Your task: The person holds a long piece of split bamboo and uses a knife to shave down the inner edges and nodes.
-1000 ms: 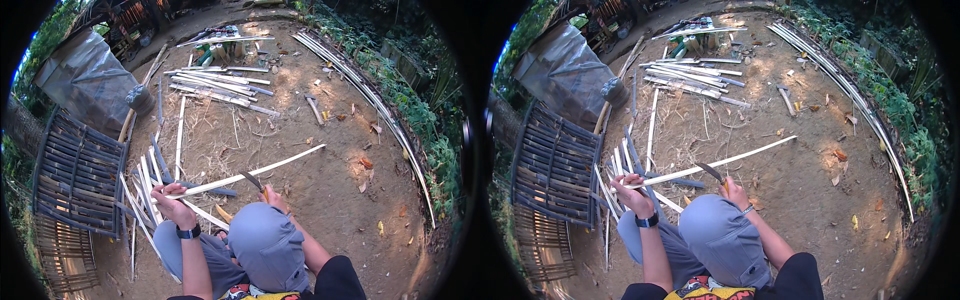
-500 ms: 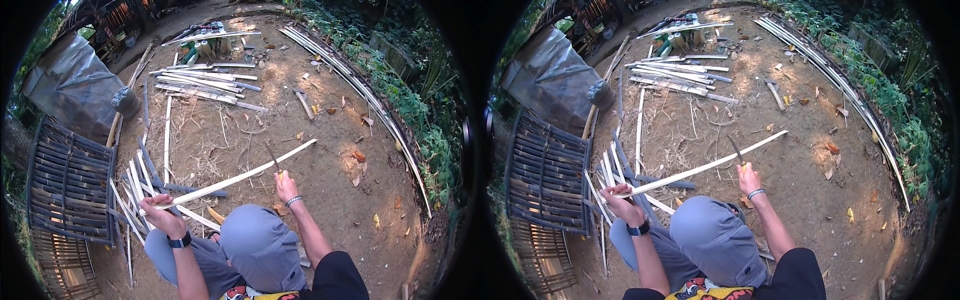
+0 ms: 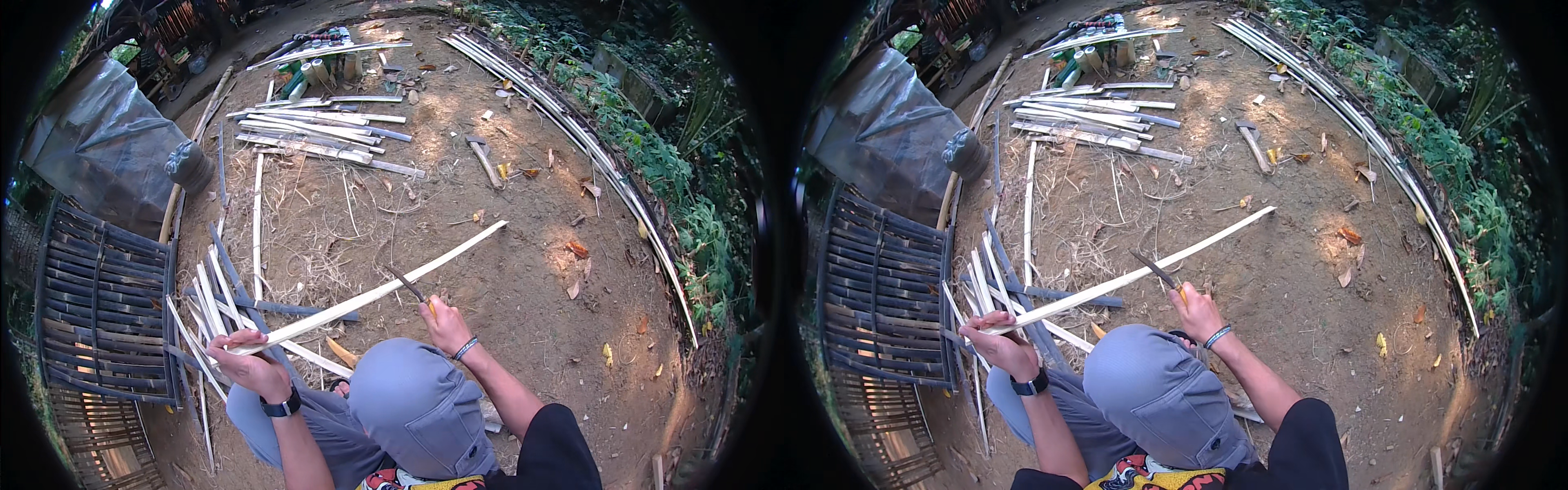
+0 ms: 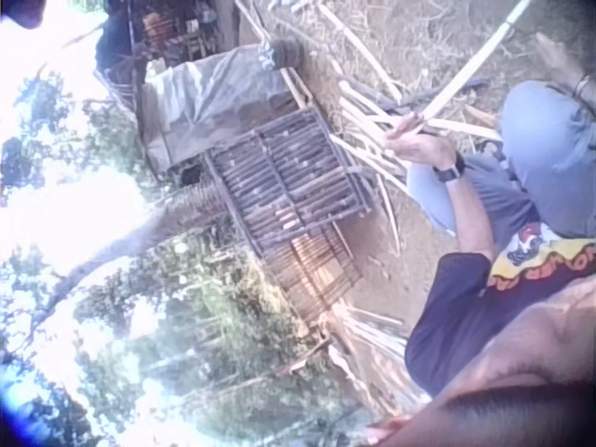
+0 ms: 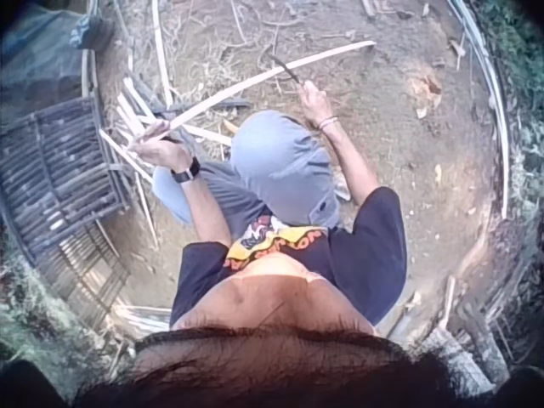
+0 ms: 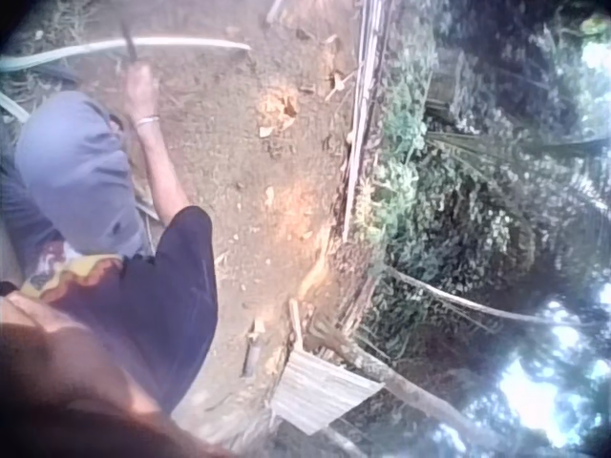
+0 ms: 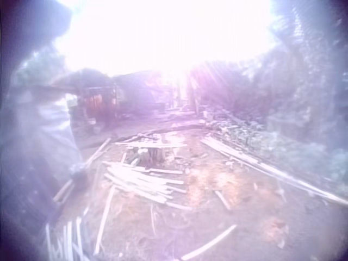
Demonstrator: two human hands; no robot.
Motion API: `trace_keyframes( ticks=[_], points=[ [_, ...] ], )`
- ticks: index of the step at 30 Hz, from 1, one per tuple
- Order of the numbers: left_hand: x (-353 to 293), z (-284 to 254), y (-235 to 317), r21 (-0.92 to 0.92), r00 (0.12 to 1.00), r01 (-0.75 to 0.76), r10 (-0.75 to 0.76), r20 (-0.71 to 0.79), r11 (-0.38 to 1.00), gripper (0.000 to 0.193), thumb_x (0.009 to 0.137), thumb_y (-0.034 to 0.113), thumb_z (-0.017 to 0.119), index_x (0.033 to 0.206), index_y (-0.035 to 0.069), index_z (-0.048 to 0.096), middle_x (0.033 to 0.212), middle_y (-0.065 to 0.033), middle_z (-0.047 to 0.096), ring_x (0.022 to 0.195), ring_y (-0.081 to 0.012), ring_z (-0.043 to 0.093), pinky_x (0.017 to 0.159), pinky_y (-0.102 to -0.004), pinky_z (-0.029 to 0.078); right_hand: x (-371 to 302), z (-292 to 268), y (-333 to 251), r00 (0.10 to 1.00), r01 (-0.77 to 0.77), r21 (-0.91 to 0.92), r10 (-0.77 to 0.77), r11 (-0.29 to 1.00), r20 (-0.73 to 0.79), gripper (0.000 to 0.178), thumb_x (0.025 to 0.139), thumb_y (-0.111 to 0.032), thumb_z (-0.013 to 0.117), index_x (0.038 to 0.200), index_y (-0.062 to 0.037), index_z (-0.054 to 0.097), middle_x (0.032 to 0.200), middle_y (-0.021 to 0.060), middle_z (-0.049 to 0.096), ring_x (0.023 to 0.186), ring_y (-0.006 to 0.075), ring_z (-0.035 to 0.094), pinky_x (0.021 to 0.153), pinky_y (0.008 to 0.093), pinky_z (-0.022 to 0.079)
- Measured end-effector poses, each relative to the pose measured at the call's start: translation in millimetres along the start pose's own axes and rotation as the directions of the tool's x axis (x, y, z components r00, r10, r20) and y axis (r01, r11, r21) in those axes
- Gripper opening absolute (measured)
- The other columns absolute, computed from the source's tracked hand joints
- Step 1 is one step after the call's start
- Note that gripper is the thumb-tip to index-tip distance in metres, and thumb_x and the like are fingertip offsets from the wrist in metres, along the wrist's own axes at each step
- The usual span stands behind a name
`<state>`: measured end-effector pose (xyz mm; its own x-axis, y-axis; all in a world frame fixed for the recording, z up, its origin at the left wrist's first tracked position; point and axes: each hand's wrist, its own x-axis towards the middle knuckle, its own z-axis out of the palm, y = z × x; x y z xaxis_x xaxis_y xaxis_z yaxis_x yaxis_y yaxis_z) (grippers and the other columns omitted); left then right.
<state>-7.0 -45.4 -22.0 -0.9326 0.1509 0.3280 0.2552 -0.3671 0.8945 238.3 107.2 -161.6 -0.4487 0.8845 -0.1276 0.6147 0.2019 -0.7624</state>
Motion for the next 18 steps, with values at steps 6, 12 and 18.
trace_keyframes(
  ticks=[6, 12, 18],
  points=[
    [1, 4, 1, -0.006, 0.999, 0.035, -0.035, -0.024, 0.999, 0.041, 0.098, 0.047, 0.031, 0.084, 0.01, 0.04, 0.064, -0.0066, 0.053, 0.057, -0.013, 0.048, 0.056, -0.0247, 0.041, 23, -1, 32, 0.987, -0.09, 0.07, 0.099, 0.993, -0.127, 0.042, 0.095, -0.042, 0.041, 0.088, -0.0008, 0.048, 0.072, 0.027, 0.059, 0.075, 0.047, 0.058, 0.062, 0.0539, 0.044],
    [2, 6, -1, -0.045, 0.998, 0.061, -0.062, -0.029, 0.997, 0.039, 0.098, 0.046, 0.033, 0.084, 0.01, 0.04, 0.063, -0.006, 0.053, 0.057, -0.0136, 0.048, 0.056, -0.0247, 0.041, 27, -1, 40, 0.986, -0.124, 0.09, 0.133, 0.988, -0.101, 0.043, 0.095, -0.043, 0.04, 0.086, -0.0014, 0.05, 0.072, 0.0259, 0.059, 0.074, 0.0457, 0.059, 0.062, 0.0524, 0.045],
    [2, 0, 0, -0.023, 0.999, 0.035, -0.035, -0.034, 0.999, 0.039, 0.098, 0.046, 0.033, 0.085, 0.01, 0.041, 0.063, -0.0057, 0.052, 0.057, -0.0139, 0.048, 0.057, -0.0248, 0.041, 9, -6, 8, 0.998, -0.035, 0.033, 0.034, 0.999, 0.049, 0.039, 0.095, -0.039, 0.042, 0.089, -0.0009, 0.048, 0.074, 0.0287, 0.059, 0.076, 0.0469, 0.058, 0.064, 0.0547, 0.045]
  ],
)
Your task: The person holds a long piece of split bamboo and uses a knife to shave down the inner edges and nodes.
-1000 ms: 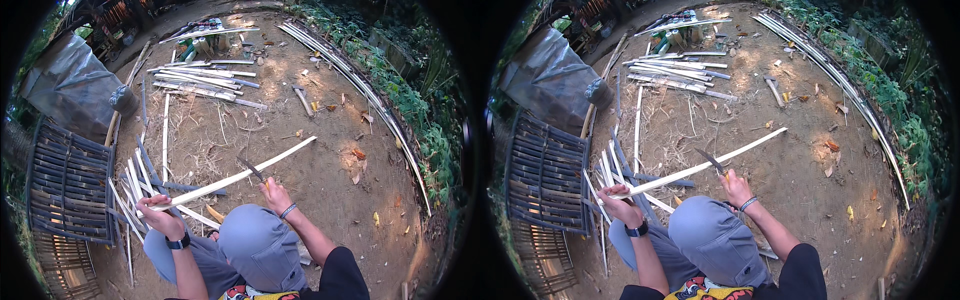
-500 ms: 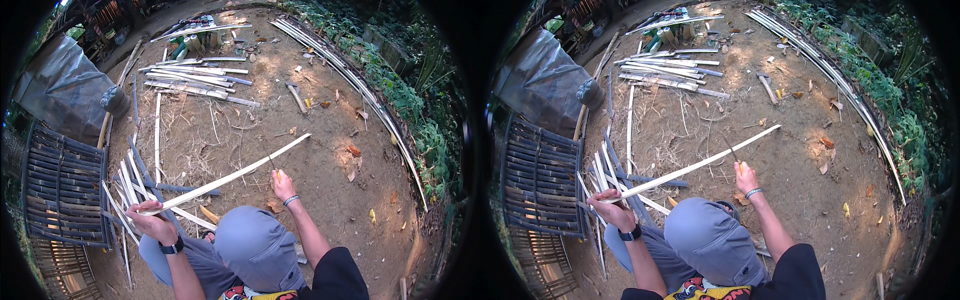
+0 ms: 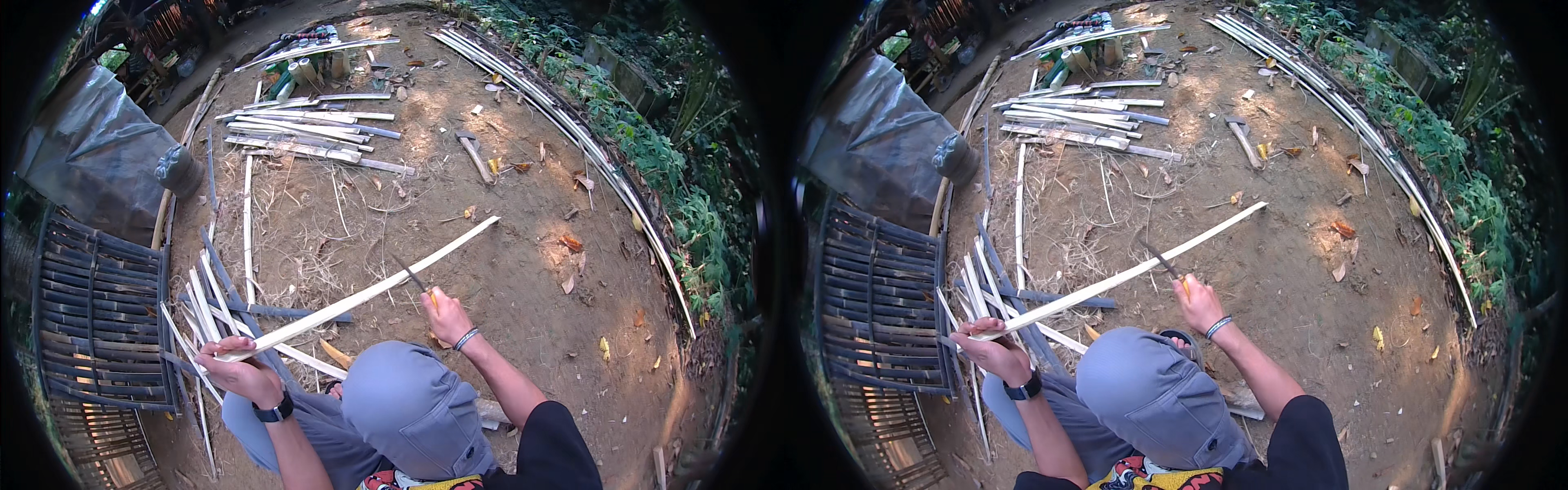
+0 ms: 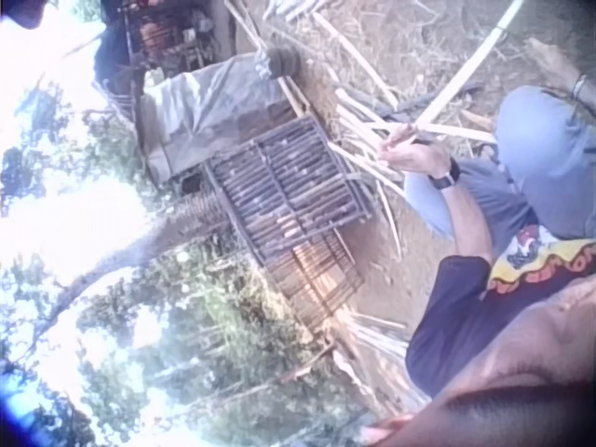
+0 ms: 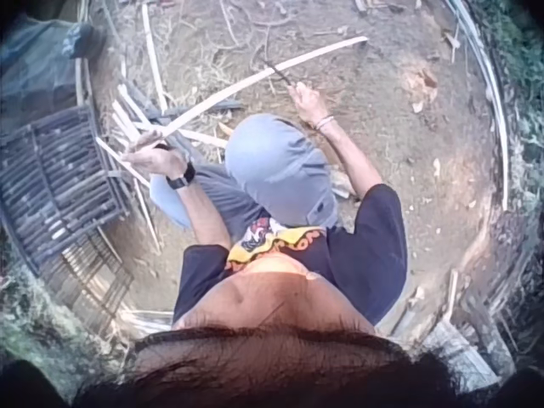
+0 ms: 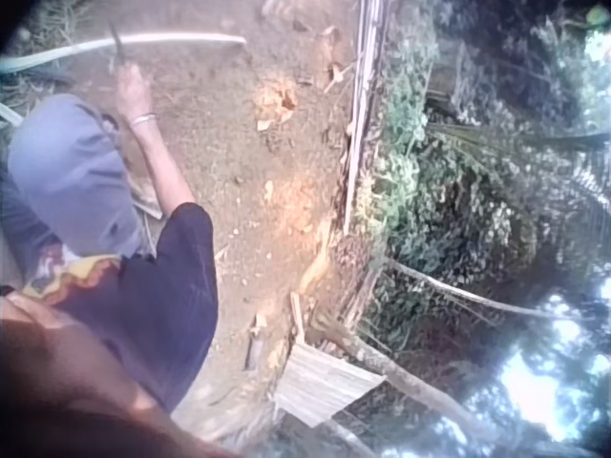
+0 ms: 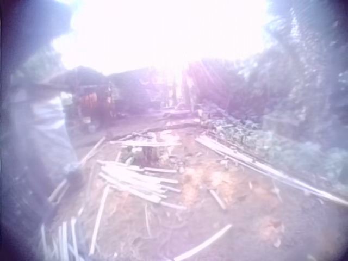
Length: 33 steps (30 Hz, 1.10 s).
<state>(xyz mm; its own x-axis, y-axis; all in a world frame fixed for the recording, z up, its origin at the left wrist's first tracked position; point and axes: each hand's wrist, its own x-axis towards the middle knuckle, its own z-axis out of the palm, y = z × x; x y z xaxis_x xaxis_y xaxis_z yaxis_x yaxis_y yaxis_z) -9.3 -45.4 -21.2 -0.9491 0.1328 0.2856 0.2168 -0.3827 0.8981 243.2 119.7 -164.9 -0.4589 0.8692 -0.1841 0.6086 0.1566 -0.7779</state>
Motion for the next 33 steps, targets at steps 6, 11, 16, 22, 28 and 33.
trace_keyframes(
  ticks=[6, 11, 16, 22, 28, 33],
  points=[
    [-4, 15, 3, -0.007, 0.999, 0.023, -0.024, -0.04, 1.0, 0.04, 0.099, 0.044, 0.031, 0.082, 0.009, 0.04, 0.058, -0.0077, 0.052, 0.053, -0.0151, 0.049, 0.055, -0.0262, 0.043, 47, -17, 71, 0.961, -0.16, -0.023, 0.15, 0.987, -0.232, 0.046, 0.095, -0.044, 0.04, 0.085, -0.0002, 0.052, 0.075, 0.0283, 0.06, 0.079, 0.0458, 0.059, 0.066, 0.0528, 0.045],
    [2, 8, 3, -0.038, 1.0, 0.012, -0.013, -0.027, 0.999, 0.039, 0.099, 0.044, 0.031, 0.083, 0.01, 0.04, 0.059, -0.0066, 0.051, 0.053, -0.0143, 0.048, 0.056, -0.026, 0.042, 16, 6, 23, 0.995, 0.091, -0.025, -0.093, 0.995, -0.047, 0.041, 0.095, -0.041, 0.042, 0.088, -0.0007, 0.049, 0.077, 0.0269, 0.06, 0.078, 0.0464, 0.059, 0.066, 0.0526, 0.046],
    [-3, 16, 3, -0.049, 1.0, 0.028, -0.029, -0.01, 0.998, 0.039, 0.099, 0.045, 0.032, 0.084, 0.01, 0.04, 0.059, -0.006, 0.051, 0.054, -0.0142, 0.048, 0.055, -0.026, 0.042, 69, -29, 97, 0.947, -0.225, -0.04, 0.209, 0.974, -0.244, 0.052, 0.096, -0.045, 0.035, 0.082, 0.0021, 0.052, 0.077, 0.0276, 0.059, 0.079, 0.0449, 0.058, 0.069, 0.0495, 0.044],
    [-1, 13, 9, -0.003, 0.998, 0.023, -0.023, -0.053, 1.0, 0.042, 0.098, 0.048, 0.03, 0.084, 0.01, 0.038, 0.057, -0.0046, 0.048, 0.052, -0.0135, 0.043, 0.057, -0.0268, 0.04, 25, -3, 57, 0.999, 0.004, 0.082, -0.001, 0.997, -0.039, 0.046, 0.096, -0.041, 0.038, 0.082, 0.0014, 0.051, 0.078, 0.0261, 0.058, 0.077, 0.0421, 0.058, 0.068, 0.0466, 0.044],
    [0, 20, 1, -0.026, 0.998, 0.038, -0.039, -0.043, 0.999, 0.041, 0.098, 0.048, 0.03, 0.084, 0.011, 0.039, 0.058, -0.0045, 0.049, 0.053, -0.0132, 0.044, 0.056, -0.0263, 0.04, 85, -31, 139, 0.937, -0.282, 0.05, 0.286, 0.958, -0.199, 0.055, 0.095, -0.047, 0.036, 0.076, 0.0019, 0.051, 0.075, 0.0265, 0.059, 0.075, 0.0426, 0.058, 0.067, 0.0476, 0.044],
    [7, 12, 0, -0.012, 0.997, 0.043, -0.043, -0.071, 0.999, 0.041, 0.098, 0.048, 0.031, 0.083, 0.011, 0.04, 0.058, -0.0048, 0.048, 0.053, -0.0135, 0.044, 0.055, -0.026, 0.039, 54, -11, 86, 0.999, 0.037, -0.017, -0.037, 0.999, -0.022, 0.052, 0.095, -0.047, 0.036, 0.08, 0.0004, 0.051, 0.082, 0.0282, 0.06, 0.082, 0.0446, 0.058, 0.072, 0.0502, 0.044]
  ],
)
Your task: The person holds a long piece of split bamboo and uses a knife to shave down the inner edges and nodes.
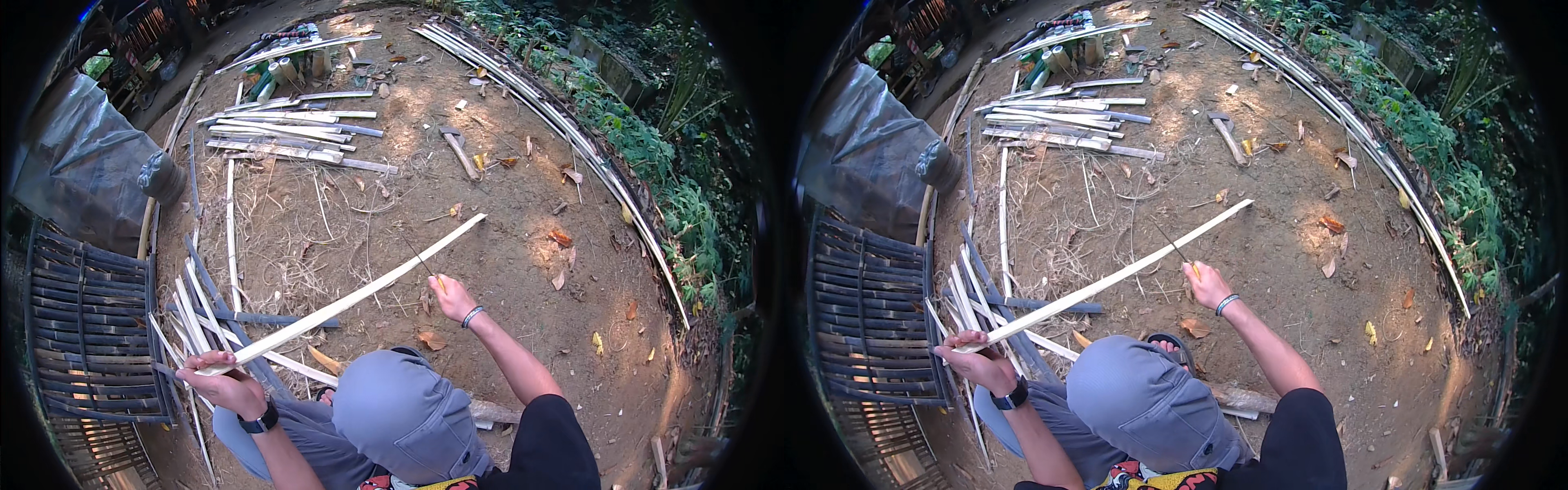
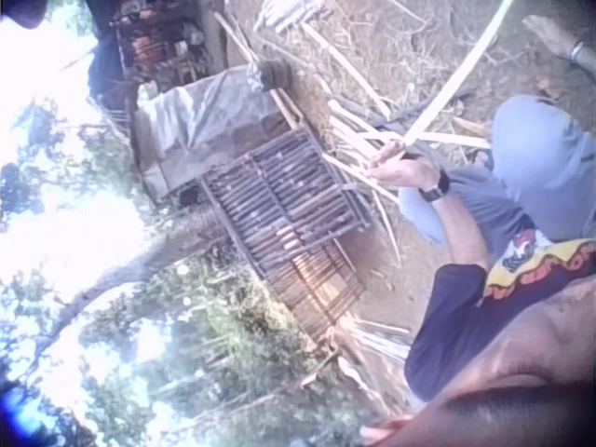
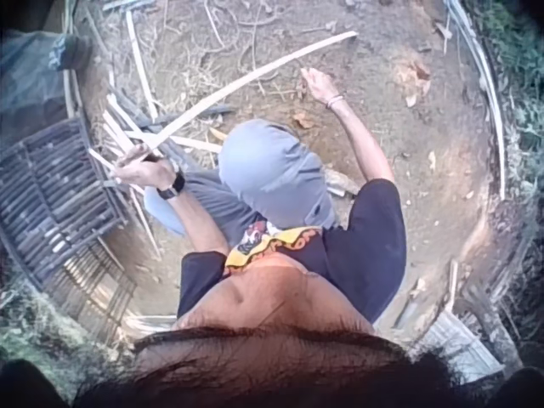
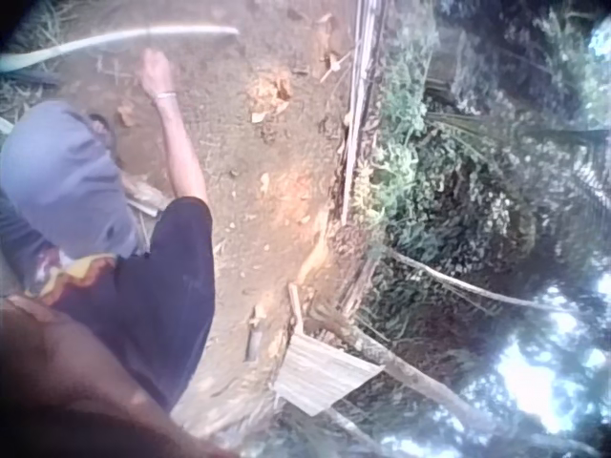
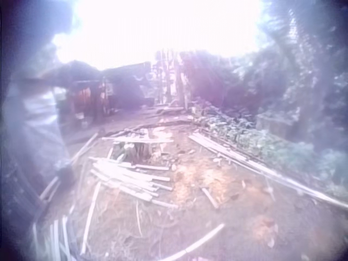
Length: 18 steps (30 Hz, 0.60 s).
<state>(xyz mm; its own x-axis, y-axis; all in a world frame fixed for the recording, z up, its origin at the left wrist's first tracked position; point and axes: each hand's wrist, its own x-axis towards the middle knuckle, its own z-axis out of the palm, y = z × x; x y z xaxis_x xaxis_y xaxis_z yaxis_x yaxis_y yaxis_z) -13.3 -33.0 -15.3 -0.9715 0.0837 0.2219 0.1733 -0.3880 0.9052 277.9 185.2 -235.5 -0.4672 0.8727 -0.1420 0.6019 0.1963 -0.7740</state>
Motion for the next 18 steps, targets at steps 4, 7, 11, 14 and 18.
trace_keyframes(
  ticks=[4, 7, 11, 14, 18],
  points=[
    [-5, 10, -2, -0.025, 0.999, 0.023, -0.022, 0.036, 0.999, 0.041, 0.098, 0.047, 0.031, 0.083, 0.011, 0.04, 0.057, -0.0051, 0.048, 0.053, -0.0134, 0.044, 0.055, -0.0257, 0.039, 48, -35, 80, 0.939, -0.313, -0.115, 0.289, 0.943, -0.187, 0.056, 0.094, -0.049, 0.036, 0.083, 0.0016, 0.057, 0.086, 0.0289, 0.061, 0.087, 0.0445, 0.059, 0.074, 0.05, 0.045],
    [-8, 12, 4, -0.034, 1.0, 0.002, -0.002, -0.005, 0.999, 0.039, 0.098, 0.044, 0.035, 0.079, 0.011, 0.04, 0.06, -0.0024, 0.045, 0.054, -0.0114, 0.041, 0.053, -0.0241, 0.037, 62, -41, 87, 0.914, -0.373, -0.031, 0.361, 0.928, -0.184, 0.057, 0.094, -0.049, 0.035, 0.084, 0.0028, 0.057, 0.086, 0.0288, 0.061, 0.088, 0.0449, 0.058, 0.076, 0.05, 0.045],
    [0, 8, 4, -0.015, 1.0, 0.002, -0.002, -0.026, 1.0, 0.04, 0.098, 0.045, 0.036, 0.078, 0.01, 0.04, 0.061, -0.0026, 0.045, 0.055, -0.0117, 0.041, 0.053, -0.0241, 0.037, 33, -10, 53, 0.989, -0.136, -0.018, 0.135, 0.99, -0.066, 0.057, 0.094, -0.049, 0.035, 0.079, 0.0024, 0.053, 0.083, 0.0288, 0.06, 0.086, 0.0461, 0.057, 0.074, 0.0494, 0.044],
    [4, 8, -4, 0.0, 0.999, 0.035, -0.035, -0.018, 0.999, 0.041, 0.098, 0.047, 0.032, 0.082, 0.01, 0.04, 0.057, -0.0036, 0.045, 0.053, -0.0131, 0.042, 0.055, -0.026, 0.038, 51, -25, 80, 0.95, -0.257, -0.031, 0.247, 0.966, -0.191, 0.059, 0.094, -0.051, 0.034, 0.077, 0.003, 0.053, 0.081, 0.0289, 0.059, 0.084, 0.0456, 0.057, 0.072, 0.0489, 0.044],
    [3, 10, -6, 0.05, 1.0, 0.019, -0.018, -0.02, 0.999, 0.041, 0.098, 0.047, 0.033, 0.083, 0.01, 0.04, 0.057, -0.0027, 0.044, 0.055, -0.0127, 0.042, 0.057, -0.026, 0.038, 77, -49, 115, 0.824, -0.547, 0.173, 0.563, 0.819, -0.061, 0.059, 0.095, -0.052, 0.033, 0.072, 0.0004, 0.046, 0.06, 0.0128, 0.052, 0.058, 0.0241, 0.058, 0.057, 0.0419, 0.045]
  ],
)
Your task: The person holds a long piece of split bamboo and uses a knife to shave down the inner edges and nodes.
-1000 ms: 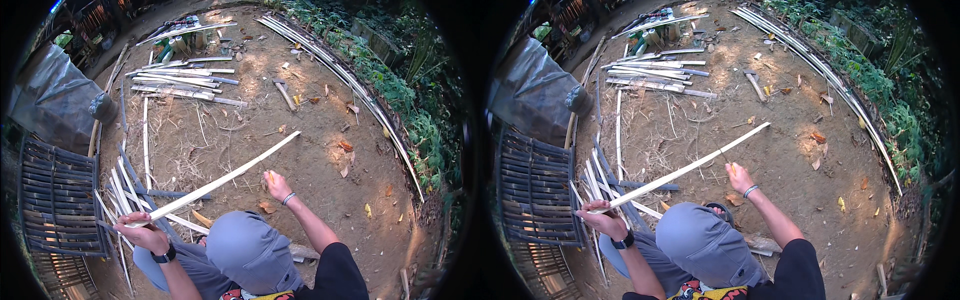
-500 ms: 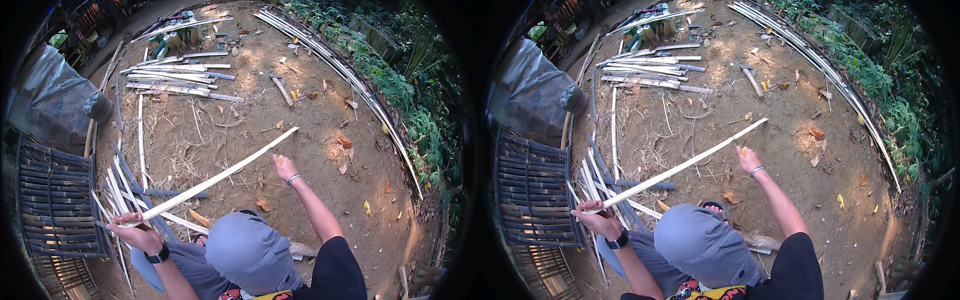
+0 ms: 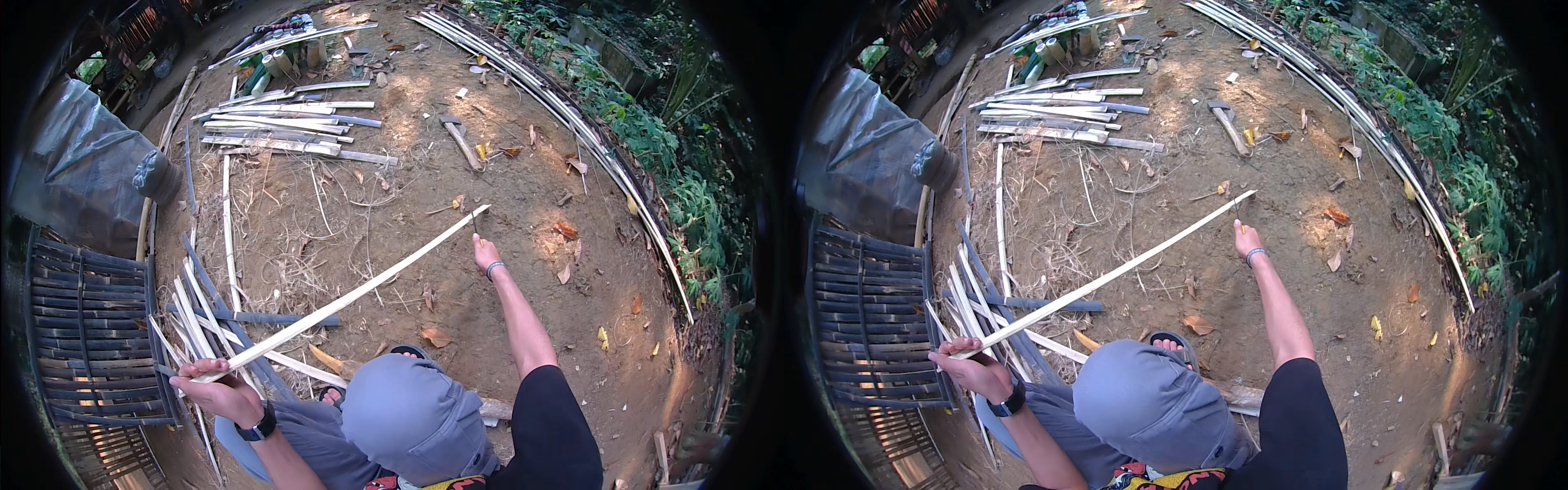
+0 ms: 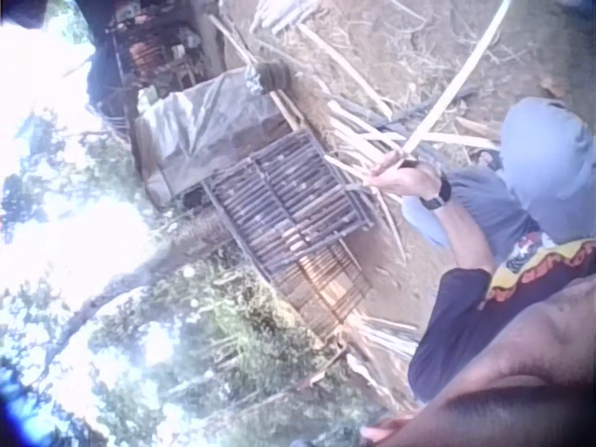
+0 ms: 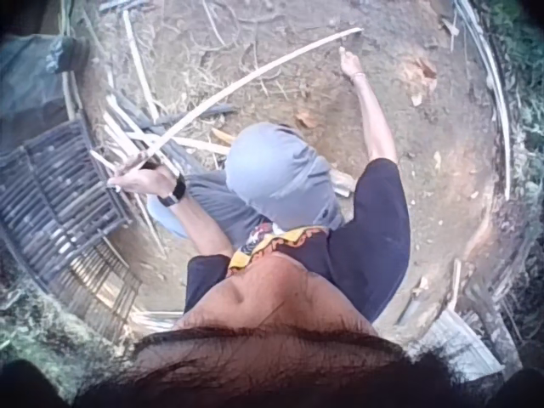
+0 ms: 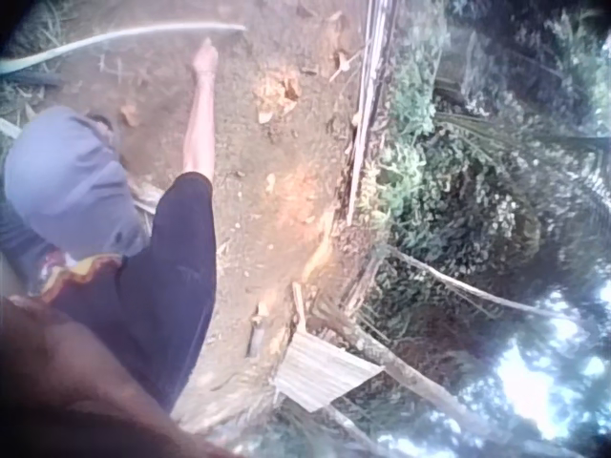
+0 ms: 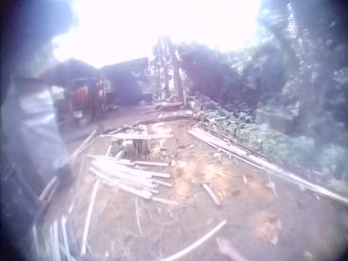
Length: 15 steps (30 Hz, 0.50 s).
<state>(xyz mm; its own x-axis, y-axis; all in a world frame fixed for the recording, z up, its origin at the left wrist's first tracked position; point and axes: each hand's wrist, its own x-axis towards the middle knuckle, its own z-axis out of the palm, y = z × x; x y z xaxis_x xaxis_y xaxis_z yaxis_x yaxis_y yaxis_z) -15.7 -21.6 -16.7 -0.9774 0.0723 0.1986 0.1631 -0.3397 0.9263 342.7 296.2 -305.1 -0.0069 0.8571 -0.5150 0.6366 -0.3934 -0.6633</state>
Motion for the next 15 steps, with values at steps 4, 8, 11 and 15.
trace_keyframes(
  ticks=[4, 8, 11, 15],
  points=[
    [4, -4, 3, -0.018, 0.999, 0.015, -0.016, -0.029, 1.0, 0.039, 0.098, 0.046, 0.035, 0.083, 0.011, 0.04, 0.058, -0.0023, 0.044, 0.055, -0.012, 0.042, 0.056, -0.0247, 0.038, -32, 29, -21, 0.953, 0.304, -0.153, -0.298, 0.94, 0.056, 0.06, 0.094, -0.052, 0.034, 0.082, 0.0032, 0.055, 0.085, 0.0291, 0.06, 0.086, 0.0431, 0.059, 0.075, 0.0482, 0.045],
    [2, 7, -4, -0.044, 1.0, 0.017, -0.016, 0.008, 0.999, 0.04, 0.099, 0.045, 0.033, 0.083, 0.009, 0.041, 0.06, -0.0025, 0.043, 0.056, -0.0123, 0.041, 0.055, -0.0251, 0.037, 35, 3, 29, 0.993, 0.04, 0.017, -0.038, 0.999, -0.108, 0.061, 0.094, -0.052, 0.033, 0.077, 0.0021, 0.056, 0.065, 0.0195, 0.059, 0.057, 0.0315, 0.062, 0.052, 0.0429, 0.047],
    [0, 0, -1, -0.018, 1.0, 0.013, -0.013, -0.029, 1.0, 0.038, 0.099, 0.043, 0.036, 0.08, 0.01, 0.041, 0.063, -0.0021, 0.045, 0.056, -0.0117, 0.043, 0.055, -0.0234, 0.038, 43, 19, 27, 0.993, 0.101, 0.058, -0.097, 0.993, -0.066, 0.055, 0.095, -0.053, 0.034, 0.072, -0.0044, 0.045, 0.052, 0.0062, 0.047, 0.038, 0.0193, 0.05, 0.035, 0.0344, 0.04],
    [4, 0, -2, -0.086, 0.998, 0.027, -0.023, 0.052, 0.996, 0.037, 0.099, 0.041, 0.036, 0.08, 0.011, 0.043, 0.061, -0.0023, 0.047, 0.056, -0.0119, 0.043, 0.055, -0.0234, 0.038, 48, 18, 30, 0.947, 0.275, -0.081, -0.284, 0.958, -0.153, 0.057, 0.094, -0.052, 0.036, 0.073, -0.0009, 0.051, 0.055, 0.0113, 0.052, 0.042, 0.0234, 0.054, 0.041, 0.0374, 0.043]
  ],
)
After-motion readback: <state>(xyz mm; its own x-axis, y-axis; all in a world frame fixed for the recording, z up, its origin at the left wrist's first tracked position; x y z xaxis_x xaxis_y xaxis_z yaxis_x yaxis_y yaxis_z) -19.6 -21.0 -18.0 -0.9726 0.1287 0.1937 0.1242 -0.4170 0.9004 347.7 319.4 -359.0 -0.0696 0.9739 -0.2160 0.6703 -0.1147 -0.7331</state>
